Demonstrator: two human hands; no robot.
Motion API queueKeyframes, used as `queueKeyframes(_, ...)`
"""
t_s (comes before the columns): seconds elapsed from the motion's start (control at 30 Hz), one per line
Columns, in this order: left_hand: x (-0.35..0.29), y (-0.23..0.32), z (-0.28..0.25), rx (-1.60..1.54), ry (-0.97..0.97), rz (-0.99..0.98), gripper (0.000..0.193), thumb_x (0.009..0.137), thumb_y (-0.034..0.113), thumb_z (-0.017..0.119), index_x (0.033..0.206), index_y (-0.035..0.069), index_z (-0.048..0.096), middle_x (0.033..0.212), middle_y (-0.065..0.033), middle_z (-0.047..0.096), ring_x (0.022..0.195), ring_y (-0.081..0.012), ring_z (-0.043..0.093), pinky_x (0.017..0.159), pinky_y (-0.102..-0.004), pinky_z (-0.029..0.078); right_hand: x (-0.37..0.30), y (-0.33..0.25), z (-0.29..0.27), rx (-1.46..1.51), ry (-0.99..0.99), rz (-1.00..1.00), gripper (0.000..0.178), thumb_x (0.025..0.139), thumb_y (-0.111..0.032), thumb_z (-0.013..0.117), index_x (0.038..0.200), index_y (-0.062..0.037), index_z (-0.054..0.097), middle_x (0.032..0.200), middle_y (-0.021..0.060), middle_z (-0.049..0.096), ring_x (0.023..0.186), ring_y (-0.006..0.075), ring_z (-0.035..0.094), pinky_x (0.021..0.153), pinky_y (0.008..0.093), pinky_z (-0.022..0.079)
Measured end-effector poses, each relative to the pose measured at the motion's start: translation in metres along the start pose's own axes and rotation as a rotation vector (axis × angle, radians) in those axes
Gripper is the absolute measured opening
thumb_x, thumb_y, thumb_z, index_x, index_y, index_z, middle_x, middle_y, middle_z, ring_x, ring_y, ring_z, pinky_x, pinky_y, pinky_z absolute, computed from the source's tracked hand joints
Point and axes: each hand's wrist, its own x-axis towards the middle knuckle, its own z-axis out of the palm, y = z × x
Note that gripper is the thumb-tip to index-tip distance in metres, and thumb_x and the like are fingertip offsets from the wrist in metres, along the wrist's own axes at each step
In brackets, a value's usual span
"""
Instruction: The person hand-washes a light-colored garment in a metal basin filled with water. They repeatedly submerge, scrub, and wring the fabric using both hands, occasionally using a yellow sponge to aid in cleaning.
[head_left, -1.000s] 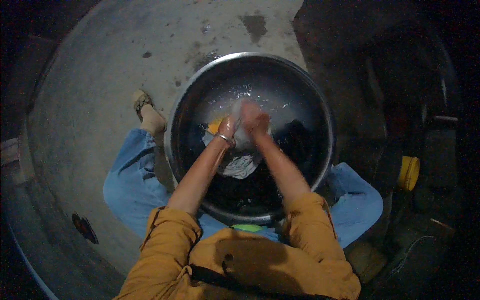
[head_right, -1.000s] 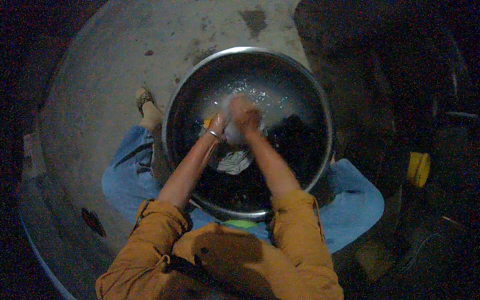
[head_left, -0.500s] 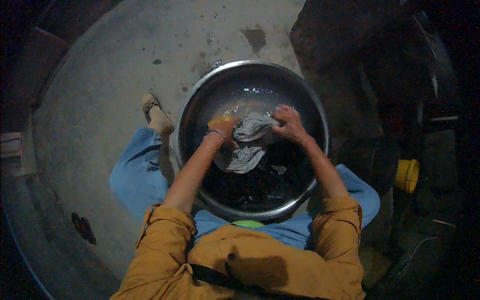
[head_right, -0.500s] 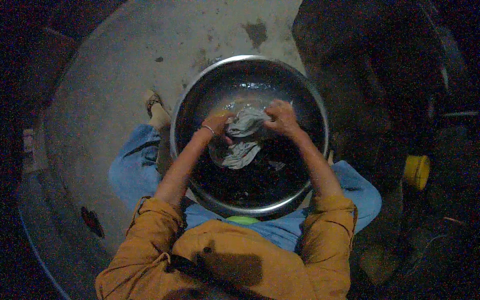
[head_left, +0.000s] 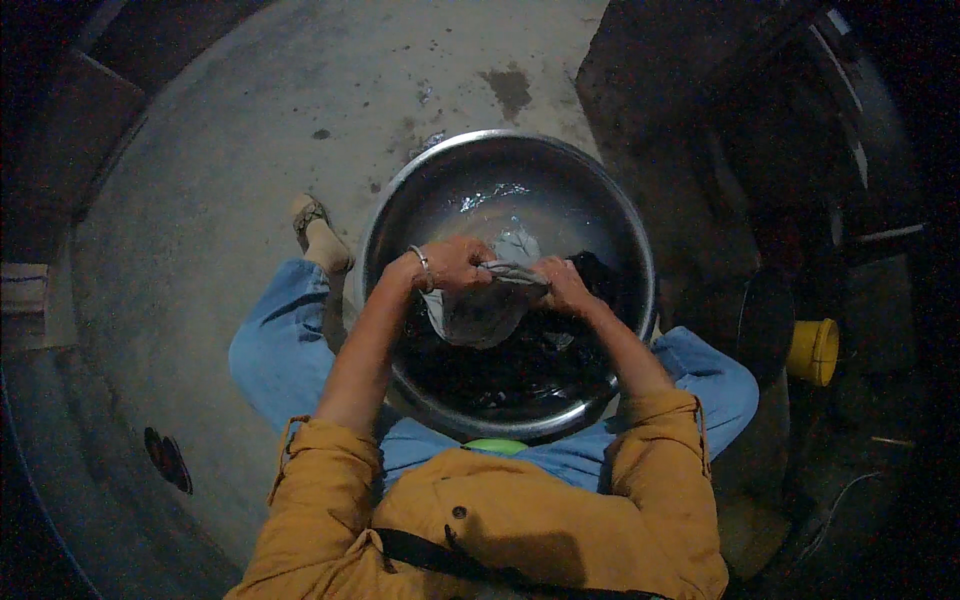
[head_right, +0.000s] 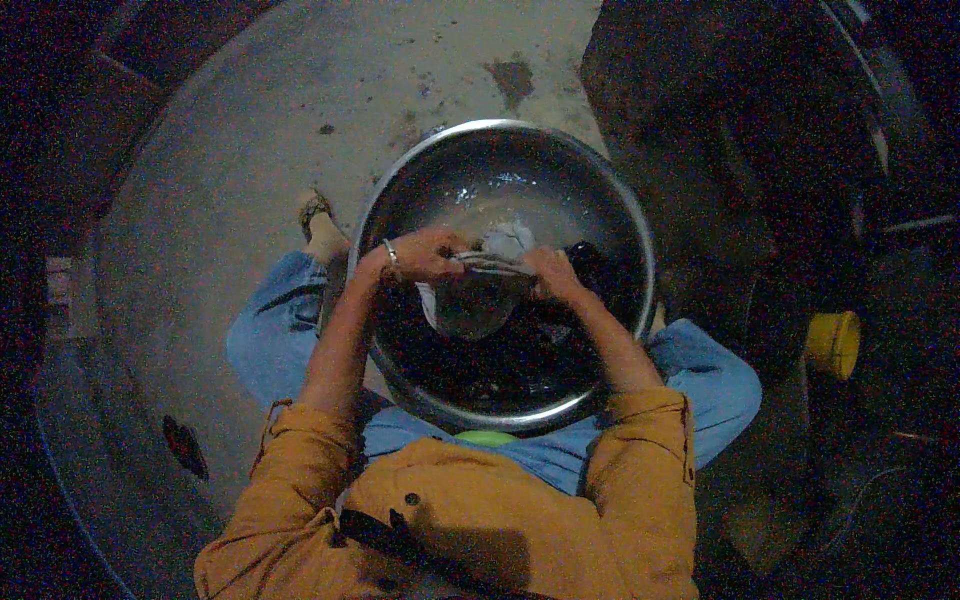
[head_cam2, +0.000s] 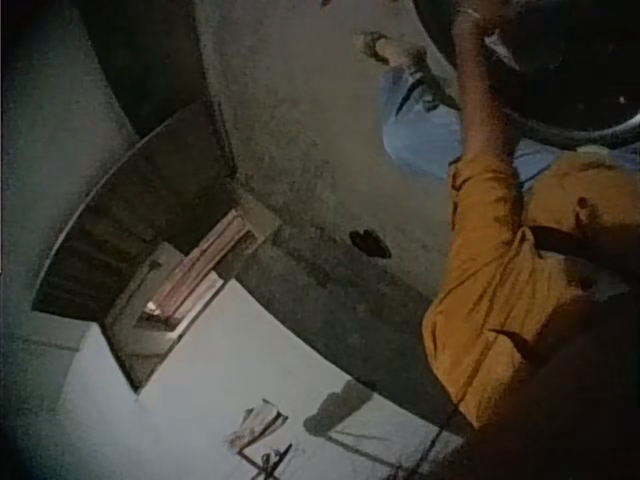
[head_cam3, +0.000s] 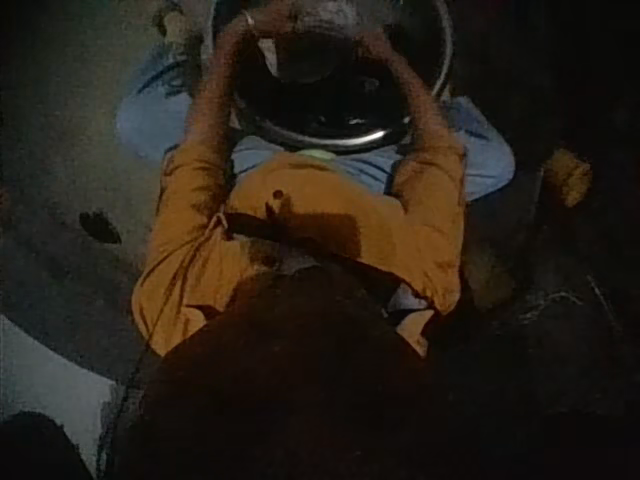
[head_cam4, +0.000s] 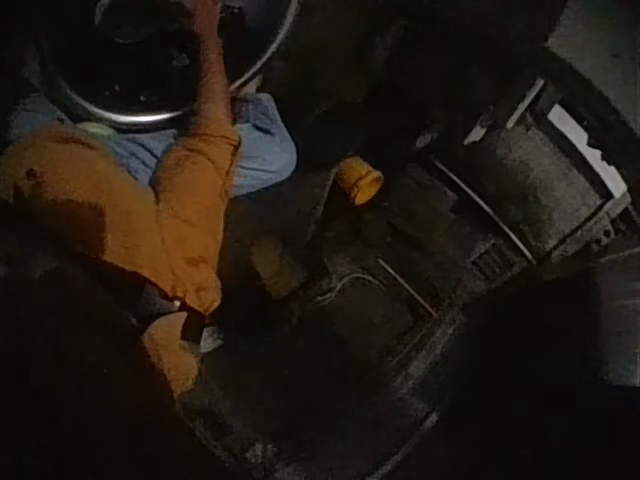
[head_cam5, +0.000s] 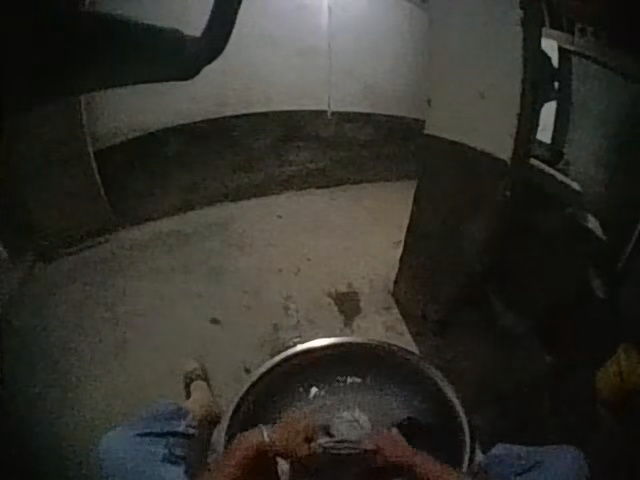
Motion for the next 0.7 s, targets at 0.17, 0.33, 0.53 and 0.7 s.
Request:
queueKeyframes(0.17, -0.021, 0.013, -0.023, -0.223, 0.07, 0.341, 0.027, 0.074, 0.017, 0.049, 0.094, -0.001, 0.054, 0.088, -0.0117, 0.053, 0.082, -0.0205, 0.049, 0.074, -0.0306, 0.039, 0.014, -0.004, -0.021, 0.88, 0.229, 0.099, 0.037, 0.069, -0.012, 0.063, 0.104, -0.0036, 0.054, 0.102, 0.0058, 0.055, 0.092, 0.0199, 0.053, 0.082, 0.0302, 0.041)
queueKeyframes(0.33, -0.051, 0.042, -0.035, -0.283, 0.013, 0.311, 0.029, 0.078, 0.016, 0.046, 0.1, -0.002, 0.052, 0.082, -0.0119, 0.055, 0.072, -0.0166, 0.049, 0.065, -0.0298, 0.041, 0.006, -0.022, -0.098, 1.116, 0.227, 0.147, 0.036, 0.074, -0.018, 0.06, 0.106, -0.0043, 0.052, 0.1, 0.0052, 0.056, 0.091, 0.0162, 0.052, 0.082, 0.0297, 0.041)
queueKeyframes(0.53, -0.074, 0.062, -0.044, -0.547, -0.236, 0.458, 0.036, 0.077, 0.018, 0.051, 0.105, -0.004, 0.05, 0.091, -0.0036, 0.059, 0.076, -0.0128, 0.051, 0.066, -0.0262, 0.042, -0.011, -0.082, -0.195, 1.524, 0.276, -0.199, 0.034, 0.081, -0.024, 0.05, 0.109, -0.0046, 0.05, 0.104, 0.0048, 0.054, 0.095, 0.0155, 0.05, 0.082, 0.0301, 0.042)
queueKeyframes(0.7, -0.015, -0.009, 0.016, -1.547, 0.054, 0.279, 0.04, 0.072, 0.026, 0.055, 0.102, 0.0, 0.053, 0.088, -0.0056, 0.058, 0.078, -0.015, 0.054, 0.072, -0.0276, 0.042, 0.036, -0.078, -0.197, 1.14, 0.371, 0.175, 0.035, 0.08, -0.021, 0.052, 0.111, -0.0053, 0.049, 0.108, 0.0111, 0.054, 0.094, 0.0228, 0.053, 0.08, 0.0345, 0.043)
